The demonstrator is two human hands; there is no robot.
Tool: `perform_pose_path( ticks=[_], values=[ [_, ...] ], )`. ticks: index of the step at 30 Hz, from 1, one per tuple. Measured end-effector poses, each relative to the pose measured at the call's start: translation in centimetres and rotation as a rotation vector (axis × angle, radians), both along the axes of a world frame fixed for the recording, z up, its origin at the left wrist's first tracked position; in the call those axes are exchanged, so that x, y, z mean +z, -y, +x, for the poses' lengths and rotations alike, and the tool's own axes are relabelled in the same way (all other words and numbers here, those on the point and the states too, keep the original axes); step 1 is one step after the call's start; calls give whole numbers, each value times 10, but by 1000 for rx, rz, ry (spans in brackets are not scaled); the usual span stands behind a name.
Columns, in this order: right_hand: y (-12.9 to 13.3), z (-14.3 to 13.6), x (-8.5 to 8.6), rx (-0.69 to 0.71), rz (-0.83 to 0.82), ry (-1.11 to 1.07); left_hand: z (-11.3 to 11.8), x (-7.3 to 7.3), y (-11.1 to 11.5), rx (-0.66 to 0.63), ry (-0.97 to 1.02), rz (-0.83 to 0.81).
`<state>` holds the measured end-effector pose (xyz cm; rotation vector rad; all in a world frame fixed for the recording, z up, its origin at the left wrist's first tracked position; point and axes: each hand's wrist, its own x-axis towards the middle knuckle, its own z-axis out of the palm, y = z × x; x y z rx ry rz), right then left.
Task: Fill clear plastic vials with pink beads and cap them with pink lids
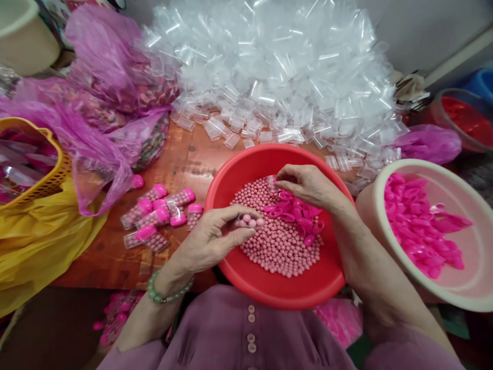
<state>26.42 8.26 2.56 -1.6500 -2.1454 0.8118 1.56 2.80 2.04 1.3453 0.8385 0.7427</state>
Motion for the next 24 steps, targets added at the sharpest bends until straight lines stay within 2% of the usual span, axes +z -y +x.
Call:
perform_pose_path(
  ticks=[4, 7, 10, 18, 21, 24],
  values=[
    [-13, -3, -9, 68, 3, 502, 0, -3, -4, 34, 78, -45],
    [-19, -6, -13, 72, 0, 687, 0, -6, -6, 47, 86, -52],
    [-22, -11, -18, 101, -16, 779, 0, -9, -5, 49, 78, -32],
    [-21, -25, -28, 72, -64, 791, 3, -16, -6, 65, 168, -54],
    [-25, -18, -32, 79, -59, 620, 4, -17, -5, 84, 191, -90],
    [-29, -2, -32, 7, -14, 346, 5, -18, -4, 112, 185, -79]
  ],
)
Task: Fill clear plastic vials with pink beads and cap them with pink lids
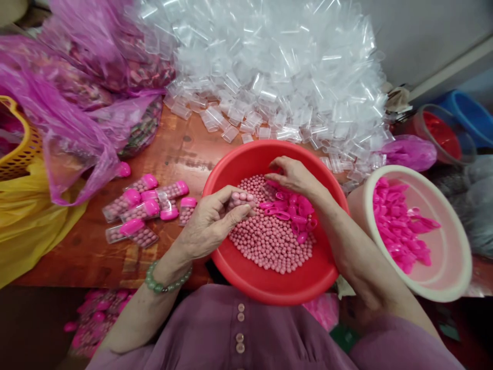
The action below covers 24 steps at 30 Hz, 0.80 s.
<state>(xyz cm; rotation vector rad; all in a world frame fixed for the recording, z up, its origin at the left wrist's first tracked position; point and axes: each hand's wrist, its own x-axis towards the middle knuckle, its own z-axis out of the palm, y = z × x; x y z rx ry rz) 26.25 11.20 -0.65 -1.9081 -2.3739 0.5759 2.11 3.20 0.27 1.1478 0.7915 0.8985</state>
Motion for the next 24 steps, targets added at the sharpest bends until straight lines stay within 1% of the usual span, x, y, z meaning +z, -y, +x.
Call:
perform_pose_path(
  ticks=[2, 4, 5, 7, 10, 12, 15, 20, 22, 24],
  values=[
    [0, 13, 2, -43, 18, -111, 1, -1, 0, 8, 2, 11],
    [3, 22, 3, -37, 0, -99, 2, -1, -1, 5, 18, 10],
    [5, 23, 3, -15, -25, -47, 2, -1, -1, 4, 25, 1],
    [10, 21, 3, 36, -83, 125, 3, -1, -2, 11, 32, -13],
    [18, 5, 1, 72, -122, 412, 5, 1, -2, 40, 19, -18],
    [22, -7, 0, 79, -111, 485, 6, 2, -3, 63, 5, -15],
    [23, -17, -5, 100, -77, 482, 7, 1, -3, 79, -1, -16],
    [18, -21, -14, 152, -43, 442, 8, -3, -5, 82, 29, -22],
    [16, -22, -13, 165, -38, 419, 8, -3, -6, 78, 66, -33],
    [15, -23, -7, 167, -17, 406, 7, -2, -7, 62, 116, -62]
  ],
)
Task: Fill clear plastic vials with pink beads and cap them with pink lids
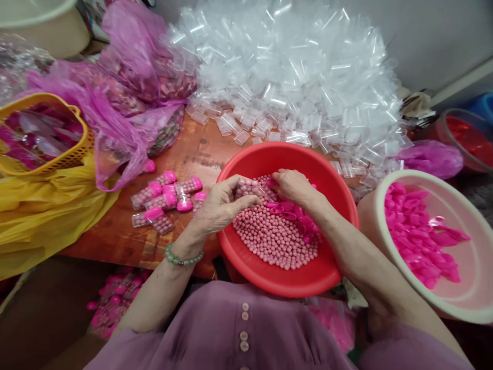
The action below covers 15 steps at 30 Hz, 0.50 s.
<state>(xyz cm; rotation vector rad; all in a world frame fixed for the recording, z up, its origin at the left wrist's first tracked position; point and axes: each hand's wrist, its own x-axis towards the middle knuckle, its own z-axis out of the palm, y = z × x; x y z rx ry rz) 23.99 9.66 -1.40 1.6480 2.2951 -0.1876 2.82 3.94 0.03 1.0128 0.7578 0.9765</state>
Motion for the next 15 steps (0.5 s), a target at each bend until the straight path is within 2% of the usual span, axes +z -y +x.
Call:
perform_pose_path(
  ticks=[3, 5, 7, 8, 11, 15],
  values=[
    [4, 3, 17, -45, 92, -165, -1, 2, -2, -53, 76, -43],
    [9, 6, 29, -107, 90, -536, -3, 3, -3, -87, 120, -58],
    [16, 9, 41, -132, -32, -905, -3, 3, -4, -97, 144, -76],
    [19, 10, 46, -134, -103, -1013, -3, 3, -4, -89, 147, -89],
    [29, 11, 56, -158, -301, -1159, 0, 0, -5, -28, 149, -143],
    [37, 9, 56, -159, -585, -1302, 5, -2, -5, 50, 140, -152]
  ],
)
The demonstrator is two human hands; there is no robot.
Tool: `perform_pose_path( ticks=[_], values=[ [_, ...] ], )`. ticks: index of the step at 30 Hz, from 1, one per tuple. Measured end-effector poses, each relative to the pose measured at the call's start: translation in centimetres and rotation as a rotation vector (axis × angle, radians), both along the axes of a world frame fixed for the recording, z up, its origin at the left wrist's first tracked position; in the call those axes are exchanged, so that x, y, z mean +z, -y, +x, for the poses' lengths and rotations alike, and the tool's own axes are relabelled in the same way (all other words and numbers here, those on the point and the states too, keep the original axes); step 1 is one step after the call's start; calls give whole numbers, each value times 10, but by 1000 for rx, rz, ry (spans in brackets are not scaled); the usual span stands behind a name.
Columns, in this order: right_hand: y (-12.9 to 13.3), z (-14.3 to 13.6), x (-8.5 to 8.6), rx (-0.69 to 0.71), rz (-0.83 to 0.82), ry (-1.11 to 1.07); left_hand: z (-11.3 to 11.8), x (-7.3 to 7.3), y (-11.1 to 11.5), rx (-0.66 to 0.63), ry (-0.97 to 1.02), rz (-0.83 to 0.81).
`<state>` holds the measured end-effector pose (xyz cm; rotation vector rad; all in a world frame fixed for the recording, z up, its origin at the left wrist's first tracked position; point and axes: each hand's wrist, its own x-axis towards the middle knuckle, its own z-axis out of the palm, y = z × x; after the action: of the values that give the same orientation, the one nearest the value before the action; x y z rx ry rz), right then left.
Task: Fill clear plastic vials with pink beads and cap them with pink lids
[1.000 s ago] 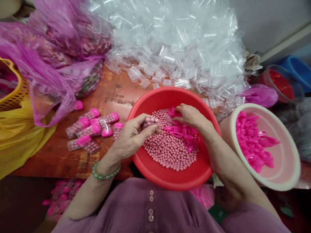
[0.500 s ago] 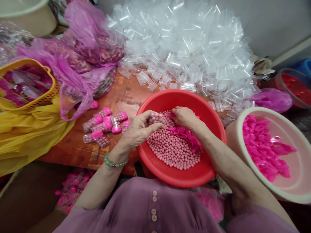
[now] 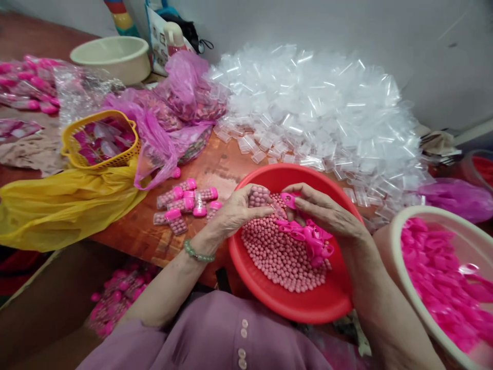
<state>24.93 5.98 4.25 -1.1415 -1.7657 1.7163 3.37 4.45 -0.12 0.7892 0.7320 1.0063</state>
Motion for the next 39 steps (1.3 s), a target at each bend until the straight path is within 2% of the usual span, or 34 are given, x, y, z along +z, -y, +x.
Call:
perform_pose_path(
  ticks=[5, 10, 15, 18, 22, 26, 30, 32, 35, 39],
  values=[
    [1, -12, -9, 117, -33, 26, 5, 3, 0, 52, -70, 41],
    [2, -15, -13, -63, 90, 76, 8, 4, -1, 176, -161, 50],
    [3, -8, -10, -205, 156, -81, 9, 2, -2, 249, -154, 45],
    [5, -11, -12, -252, 323, -67, 9, 1, -3, 257, -148, 38],
    [13, -19, -18, -400, 766, 147, 10, 2, -3, 259, -149, 43],
    [19, -24, -20, -282, 1181, 384, 10, 5, -2, 238, -155, 48],
    [17, -25, -23, -111, 1405, 357, 8, 3, -2, 226, -146, 36],
    [15, -26, -25, -33, 1447, 372, 8, 0, -2, 224, -139, 57],
    [12, -27, -29, 67, 1426, 489, 9, -2, -4, 204, -75, 57],
    [10, -27, -33, 97, 1343, 511, 9, -1, -4, 158, 39, 8]
  ],
)
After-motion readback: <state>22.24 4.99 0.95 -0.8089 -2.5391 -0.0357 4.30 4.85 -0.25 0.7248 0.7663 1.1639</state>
